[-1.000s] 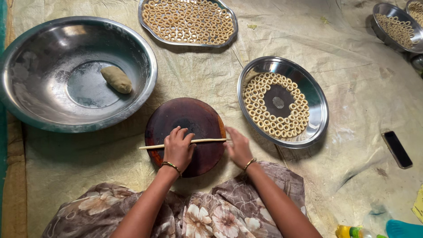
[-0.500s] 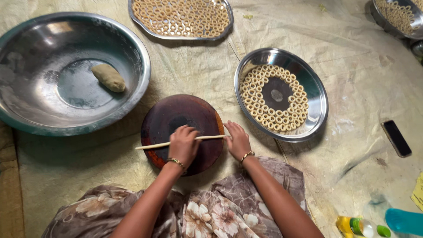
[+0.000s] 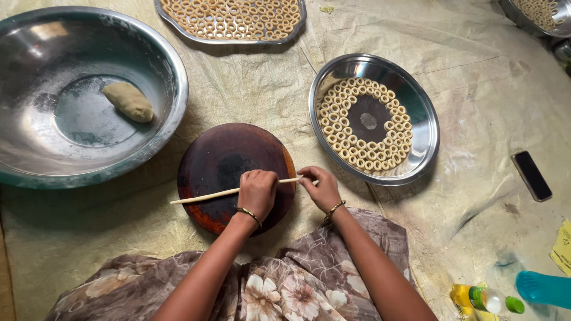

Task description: The person rolls small pieces of dough into thin ropes on a wooden board, then folds and pinches them into small rings. The finished rings are placed into a metal tray. The process is repeated with multiple pieces of dough.

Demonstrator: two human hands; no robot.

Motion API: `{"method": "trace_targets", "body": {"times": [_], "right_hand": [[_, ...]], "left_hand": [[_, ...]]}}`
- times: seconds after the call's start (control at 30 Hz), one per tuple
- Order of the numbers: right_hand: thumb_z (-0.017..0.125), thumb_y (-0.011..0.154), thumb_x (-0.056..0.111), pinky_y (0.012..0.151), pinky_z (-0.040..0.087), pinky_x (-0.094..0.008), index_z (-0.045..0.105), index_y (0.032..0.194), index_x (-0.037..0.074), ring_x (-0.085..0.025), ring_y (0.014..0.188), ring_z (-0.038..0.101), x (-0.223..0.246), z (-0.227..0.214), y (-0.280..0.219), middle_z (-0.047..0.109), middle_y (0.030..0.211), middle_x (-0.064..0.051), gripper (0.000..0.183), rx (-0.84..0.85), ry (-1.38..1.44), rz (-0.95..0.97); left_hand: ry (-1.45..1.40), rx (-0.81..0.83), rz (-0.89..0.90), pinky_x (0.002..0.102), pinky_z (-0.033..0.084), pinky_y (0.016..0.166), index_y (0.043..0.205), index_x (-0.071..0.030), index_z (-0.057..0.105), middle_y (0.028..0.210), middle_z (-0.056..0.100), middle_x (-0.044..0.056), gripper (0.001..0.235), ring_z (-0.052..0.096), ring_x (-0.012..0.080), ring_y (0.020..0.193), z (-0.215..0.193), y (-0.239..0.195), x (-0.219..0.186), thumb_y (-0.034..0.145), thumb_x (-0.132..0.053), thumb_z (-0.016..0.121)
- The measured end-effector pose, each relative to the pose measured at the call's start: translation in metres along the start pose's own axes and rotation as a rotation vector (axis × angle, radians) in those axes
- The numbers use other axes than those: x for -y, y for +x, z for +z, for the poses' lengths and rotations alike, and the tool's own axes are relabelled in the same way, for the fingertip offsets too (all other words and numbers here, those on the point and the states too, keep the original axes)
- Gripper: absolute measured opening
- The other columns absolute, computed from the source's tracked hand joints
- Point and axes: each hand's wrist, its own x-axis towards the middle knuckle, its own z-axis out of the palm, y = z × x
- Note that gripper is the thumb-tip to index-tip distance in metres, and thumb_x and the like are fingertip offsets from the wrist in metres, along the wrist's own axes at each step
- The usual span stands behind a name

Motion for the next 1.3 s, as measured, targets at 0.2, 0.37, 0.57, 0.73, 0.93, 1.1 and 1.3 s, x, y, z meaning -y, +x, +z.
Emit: {"method": "trace_targets", "body": {"times": [0.2,0.37,0.57,0.73,0.93,1.1,1.3], "right_hand": [[0.071,0.092,0.005,0.078,0.060,-0.025,0.076,0.105,0.001,-0.010,0.087,0.071,0.008,-0.002,-0.002,0.075,0.099,-0.006,0.014,-0.028,0.324,-0.027],[0.072,0.091,0.002,0.082,0.060,-0.024,0.076,0.105,-0.001,-0.009,0.090,0.071,0.006,0.000,-0.002,0.075,0.100,-0.006,0.015,-0.034,0.395,-0.030],[0.073,0.089,0.003,0.077,0.061,-0.023,0.077,0.103,0.000,-0.009,0.085,0.073,-0.004,0.004,0.005,0.077,0.096,-0.006,0.015,-0.067,0.229,-0.006],[0.074,0.089,0.005,0.076,0.060,-0.024,0.077,0.103,0.000,-0.010,0.083,0.073,-0.013,0.007,0.009,0.078,0.092,-0.006,0.015,-0.063,0.222,-0.014],[0.076,0.088,0.008,0.076,0.062,-0.023,0.078,0.100,0.004,-0.009,0.081,0.075,-0.012,0.016,0.015,0.079,0.092,-0.005,0.013,-0.047,0.093,-0.057],[0.075,0.088,0.007,0.069,0.058,-0.024,0.078,0.101,0.004,-0.009,0.075,0.072,-0.002,0.029,0.024,0.078,0.088,-0.004,0.013,-0.030,0.149,-0.080],[0.076,0.089,0.007,0.065,0.055,-0.024,0.079,0.101,0.004,-0.008,0.073,0.068,0.006,0.025,0.019,0.077,0.084,-0.004,0.013,-0.023,0.156,-0.067]], "left_hand": [[-0.117,0.159,-0.176,0.042,0.045,0.081,0.096,-0.013,0.076,0.081,0.069,0.004,0.010,0.063,0.0254,0.084,-0.013,0.010,0.005,0.088,-0.014,0.071],[-0.111,0.200,-0.201,0.043,0.045,0.086,0.104,-0.015,0.076,0.091,0.069,0.003,0.022,0.062,0.0252,0.095,-0.026,0.013,0.008,0.083,-0.019,0.077],[0.243,0.153,-0.110,0.052,0.041,0.095,0.106,-0.009,0.071,0.109,0.065,0.009,0.046,0.058,0.0301,0.110,-0.055,-0.001,0.012,0.064,-0.021,0.085],[0.418,0.134,-0.117,0.049,0.045,0.092,0.093,-0.010,0.071,0.109,0.066,0.010,0.028,0.060,0.0301,0.107,-0.069,-0.027,0.033,0.066,-0.016,0.079],[0.473,0.117,-0.145,0.042,0.048,0.089,0.091,-0.011,0.070,0.091,0.067,0.008,0.010,0.065,0.0250,0.094,-0.067,-0.032,0.057,0.088,-0.003,0.064],[0.444,0.100,-0.243,0.044,0.047,0.092,0.090,-0.011,0.071,0.091,0.068,0.006,0.002,0.065,0.0260,0.095,-0.091,-0.025,0.071,0.088,-0.011,0.072],[0.181,0.027,-0.123,0.046,0.046,0.095,0.105,-0.009,0.074,0.109,0.069,0.008,0.034,0.061,0.0285,0.111,-0.063,-0.015,0.037,0.073,-0.017,0.083]]}}
